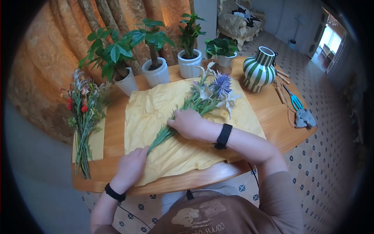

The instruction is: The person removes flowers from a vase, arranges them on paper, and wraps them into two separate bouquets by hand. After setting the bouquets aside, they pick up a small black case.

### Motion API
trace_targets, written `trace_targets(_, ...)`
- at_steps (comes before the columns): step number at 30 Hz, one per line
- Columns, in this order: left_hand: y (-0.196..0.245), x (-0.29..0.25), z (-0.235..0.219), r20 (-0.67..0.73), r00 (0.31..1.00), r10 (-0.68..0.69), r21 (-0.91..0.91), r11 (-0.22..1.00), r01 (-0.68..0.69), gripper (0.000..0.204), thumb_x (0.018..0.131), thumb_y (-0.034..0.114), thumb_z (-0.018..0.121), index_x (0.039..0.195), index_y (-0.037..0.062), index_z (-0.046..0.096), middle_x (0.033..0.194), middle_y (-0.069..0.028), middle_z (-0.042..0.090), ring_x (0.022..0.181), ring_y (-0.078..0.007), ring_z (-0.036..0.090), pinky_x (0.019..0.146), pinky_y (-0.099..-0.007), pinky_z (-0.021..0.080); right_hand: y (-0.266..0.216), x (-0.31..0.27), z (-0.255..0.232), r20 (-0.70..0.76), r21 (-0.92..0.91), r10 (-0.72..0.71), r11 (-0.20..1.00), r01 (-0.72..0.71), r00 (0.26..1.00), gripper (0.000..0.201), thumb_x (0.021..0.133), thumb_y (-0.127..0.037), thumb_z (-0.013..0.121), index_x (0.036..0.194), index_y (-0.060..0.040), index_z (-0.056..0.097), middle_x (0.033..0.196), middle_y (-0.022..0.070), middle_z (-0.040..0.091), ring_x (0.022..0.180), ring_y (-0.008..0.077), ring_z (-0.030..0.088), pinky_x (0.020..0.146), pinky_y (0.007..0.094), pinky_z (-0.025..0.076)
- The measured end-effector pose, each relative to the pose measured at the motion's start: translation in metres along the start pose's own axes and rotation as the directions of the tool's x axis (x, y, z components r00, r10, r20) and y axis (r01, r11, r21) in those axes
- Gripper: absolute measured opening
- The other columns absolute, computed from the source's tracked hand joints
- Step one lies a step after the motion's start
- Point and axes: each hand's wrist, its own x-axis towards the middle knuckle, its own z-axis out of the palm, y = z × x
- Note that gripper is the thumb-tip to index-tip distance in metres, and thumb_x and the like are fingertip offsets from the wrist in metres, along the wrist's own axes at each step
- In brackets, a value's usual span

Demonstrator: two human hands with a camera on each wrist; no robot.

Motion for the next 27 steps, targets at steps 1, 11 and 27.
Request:
trace_targets(1, 0.001, 0.000, 0.002, 0.086, 0.996, -0.018, 0.055, 0.998, 0.013, 0.048, 0.078, 0.004, 0.056, 0.126, 0.0031, 0.050, 0.094, -0.0117, 0.058, 0.084, -0.0308, 0.060, 0.080, -0.0392, 0.048, 0.000, -0.002, -0.001, 0.001, 0.015, 0.004, 1.000, -0.004, 1.000, 0.021, 0.086, -0.017, 0.053, 0.102, -0.0112, 0.065, 0.097, 0.0129, 0.062, 0.096, 0.0303, 0.062, 0.077, 0.0409, 0.050)
trace_targets(11, 0.003, 0.001, 0.014, -0.123, 0.987, 0.107, 0.249, 0.966, -0.074, 0.050, 0.078, 0.001, 0.051, 0.129, 0.0019, 0.049, 0.096, -0.0140, 0.060, 0.086, -0.0303, 0.061, 0.076, -0.0395, 0.048, 0.010, -0.041, -0.013, -0.208, -0.344, -0.102, 0.939, 0.025, 0.973, 0.045, 0.085, -0.020, 0.054, 0.130, -0.0139, 0.053, 0.126, 0.0181, 0.054, 0.119, 0.0376, 0.049, 0.101, 0.0480, 0.036)
trace_targets(27, 0.016, -0.001, 0.005, 0.079, 0.997, -0.025, 0.061, 0.998, 0.020, 0.044, 0.082, 0.004, 0.048, 0.126, 0.0023, 0.048, 0.093, -0.0116, 0.059, 0.088, -0.0279, 0.060, 0.075, -0.0362, 0.049, 0.015, -0.060, -0.025, 0.152, -0.032, 0.045, 0.999, -0.040, 0.987, 0.076, 0.085, -0.056, 0.054, 0.146, -0.0151, 0.033, 0.144, 0.0285, 0.034, 0.135, 0.0488, 0.027, 0.112, 0.0537, 0.021)
